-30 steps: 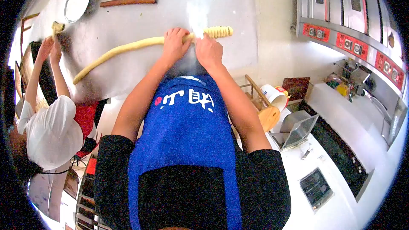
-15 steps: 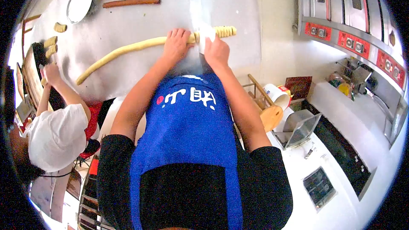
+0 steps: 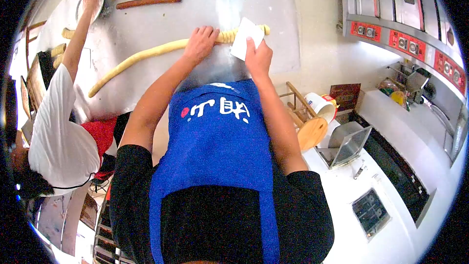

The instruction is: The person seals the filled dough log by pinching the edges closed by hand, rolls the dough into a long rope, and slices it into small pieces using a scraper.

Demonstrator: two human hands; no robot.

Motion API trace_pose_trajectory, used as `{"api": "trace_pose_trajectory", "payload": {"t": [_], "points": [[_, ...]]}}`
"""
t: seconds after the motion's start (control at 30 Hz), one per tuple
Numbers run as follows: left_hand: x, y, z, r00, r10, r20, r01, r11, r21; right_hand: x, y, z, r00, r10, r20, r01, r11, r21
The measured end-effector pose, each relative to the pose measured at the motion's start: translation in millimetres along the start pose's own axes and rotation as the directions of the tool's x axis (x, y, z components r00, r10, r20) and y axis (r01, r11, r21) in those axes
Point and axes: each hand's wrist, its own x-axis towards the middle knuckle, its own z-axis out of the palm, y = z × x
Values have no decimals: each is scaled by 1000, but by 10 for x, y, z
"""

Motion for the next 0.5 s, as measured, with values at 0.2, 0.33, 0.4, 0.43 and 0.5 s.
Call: {"api": "trace_pose_trajectory", "payload": {"t": [0.2,0.33,0.4,0.43,0.5], "points": [[-104,-290,-107,998,46,44,-46,999,-3,-66,56,-63,1000,18,0,-18,1000,4],[-11,-292,-38,995,101,-28,-102,994,-43,-62,37,-10,999,26,-45,-24,999,43],[-8,-265,-101,995,89,39,-88,996,-32,-55,8,8,999,5,-47,-4,1000,20],[-15,-259,-44,995,89,38,-88,996,-35,-67,-9,21,999,-10,-42,10,1000,3],[7,-261,18,995,100,-8,-100,994,-32,-88,-62,24,999,8,-37,-8,1000,5]]}}
